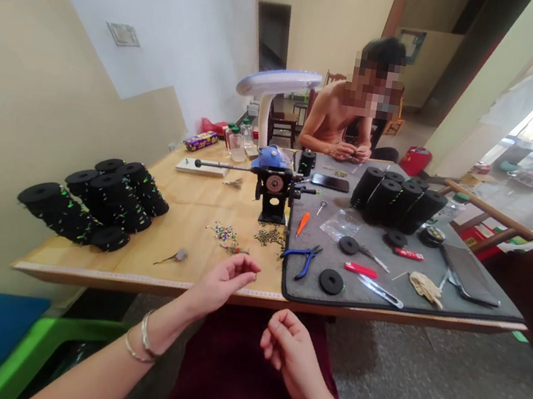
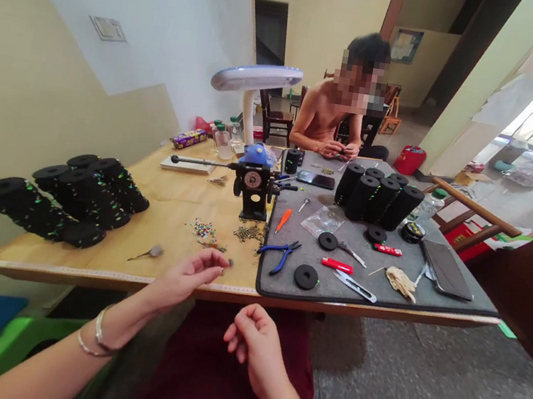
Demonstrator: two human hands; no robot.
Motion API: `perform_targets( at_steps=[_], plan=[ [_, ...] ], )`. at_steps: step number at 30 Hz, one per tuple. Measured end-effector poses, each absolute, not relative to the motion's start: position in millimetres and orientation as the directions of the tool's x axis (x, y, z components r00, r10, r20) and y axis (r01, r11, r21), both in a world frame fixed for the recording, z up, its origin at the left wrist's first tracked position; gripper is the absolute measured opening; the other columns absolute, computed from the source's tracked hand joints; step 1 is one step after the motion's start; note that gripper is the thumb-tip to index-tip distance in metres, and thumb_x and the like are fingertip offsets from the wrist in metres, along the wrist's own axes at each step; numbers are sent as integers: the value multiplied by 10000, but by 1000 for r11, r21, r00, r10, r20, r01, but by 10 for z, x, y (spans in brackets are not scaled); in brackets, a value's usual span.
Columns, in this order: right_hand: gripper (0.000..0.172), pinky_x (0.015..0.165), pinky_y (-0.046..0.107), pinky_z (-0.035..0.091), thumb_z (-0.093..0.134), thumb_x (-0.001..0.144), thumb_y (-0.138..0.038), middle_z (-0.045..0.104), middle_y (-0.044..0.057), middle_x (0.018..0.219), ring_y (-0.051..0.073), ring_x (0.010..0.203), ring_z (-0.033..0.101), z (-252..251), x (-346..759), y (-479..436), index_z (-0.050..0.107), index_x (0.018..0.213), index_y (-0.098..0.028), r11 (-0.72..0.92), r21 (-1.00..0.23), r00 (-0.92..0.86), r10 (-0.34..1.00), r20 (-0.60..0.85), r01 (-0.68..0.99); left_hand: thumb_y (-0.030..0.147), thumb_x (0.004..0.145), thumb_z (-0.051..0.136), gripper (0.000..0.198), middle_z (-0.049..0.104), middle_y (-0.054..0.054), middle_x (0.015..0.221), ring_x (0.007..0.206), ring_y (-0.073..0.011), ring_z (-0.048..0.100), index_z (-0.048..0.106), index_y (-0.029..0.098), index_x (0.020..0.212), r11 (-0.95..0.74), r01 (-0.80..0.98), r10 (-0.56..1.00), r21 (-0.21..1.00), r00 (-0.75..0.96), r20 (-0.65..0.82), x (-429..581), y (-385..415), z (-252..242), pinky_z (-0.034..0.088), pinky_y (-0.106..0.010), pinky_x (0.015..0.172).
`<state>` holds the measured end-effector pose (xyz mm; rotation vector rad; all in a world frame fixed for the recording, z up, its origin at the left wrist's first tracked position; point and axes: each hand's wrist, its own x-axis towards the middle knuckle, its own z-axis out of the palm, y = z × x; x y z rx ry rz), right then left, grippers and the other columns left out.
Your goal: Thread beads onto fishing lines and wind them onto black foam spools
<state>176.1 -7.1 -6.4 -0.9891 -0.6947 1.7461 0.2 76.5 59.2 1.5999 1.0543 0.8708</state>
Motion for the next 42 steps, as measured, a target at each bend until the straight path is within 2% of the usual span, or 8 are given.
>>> perform_targets(
  at_steps=[2,5,11,13,18,24,29,42],
  plan=[
    [321,350,129,254,701,746,-407,666,12,622,82,466,559,-38,1763,-64,477,748,-177,-371,-795,-204,929,-310,-479,283,786,632,168,563,5,738,626,-101,471,594,149,880,134,2,941,991,312,-128,-5,505,466,389,-230,607],
    [315,380,137,306,696,752,-410,693,32,662,118,542,625,0,1767,-52,486,761,-175,-375,-810,-199,927,-319,-451,271,726,719,193,563,9,729,620,-86,467,602,143,811,377,-244,910,894,279,-307,-2,235,260,370,-213,581],
    [331,393,154,347,692,735,-437,705,45,700,135,577,634,11,1660,-114,494,732,-172,-408,-858,-320,895,-309,-311,191,708,748,164,617,-22,802,704,-123,567,623,143,802,567,-545,823,618,340,-455,23,8,-45,441,-240,628],
    [324,383,150,343,686,735,-425,704,44,704,125,558,622,-10,1590,-147,482,712,-174,-425,-861,-357,878,-318,-280,166,735,717,121,633,-34,820,676,-126,582,631,137,815,605,-595,790,529,372,-486,27,-17,-127,453,-243,587],
    [308,372,149,330,651,744,-412,702,45,698,119,539,608,-62,1468,-175,452,690,-183,-429,-866,-382,868,-316,-258,145,821,602,54,653,-30,803,442,-78,493,635,119,856,651,-649,737,393,415,-534,28,-44,-317,410,-244,437],
    [277,383,154,325,648,722,-380,704,47,699,115,530,607,-89,1450,-156,458,690,-181,-436,-868,-367,868,-336,-237,185,893,518,133,660,-21,774,393,-72,479,626,122,847,697,-666,671,268,472,-572,47,-21,-367,401,-247,421],
    [244,381,154,320,633,715,-354,704,53,692,101,508,593,-88,1433,-147,484,664,-168,-425,-882,-375,866,-331,-203,197,917,473,195,640,-11,678,369,-75,471,625,114,829,705,-658,657,265,465,-593,70,-19,-326,388,-243,409],
    [284,374,154,304,642,707,-391,702,45,664,99,484,584,-68,1418,-133,461,658,-178,-429,-884,-364,866,-343,-187,193,893,514,156,634,-6,665,352,-74,441,625,110,819,704,-647,666,293,458,-589,81,-13,-301,387,-247,410]
  ],
)
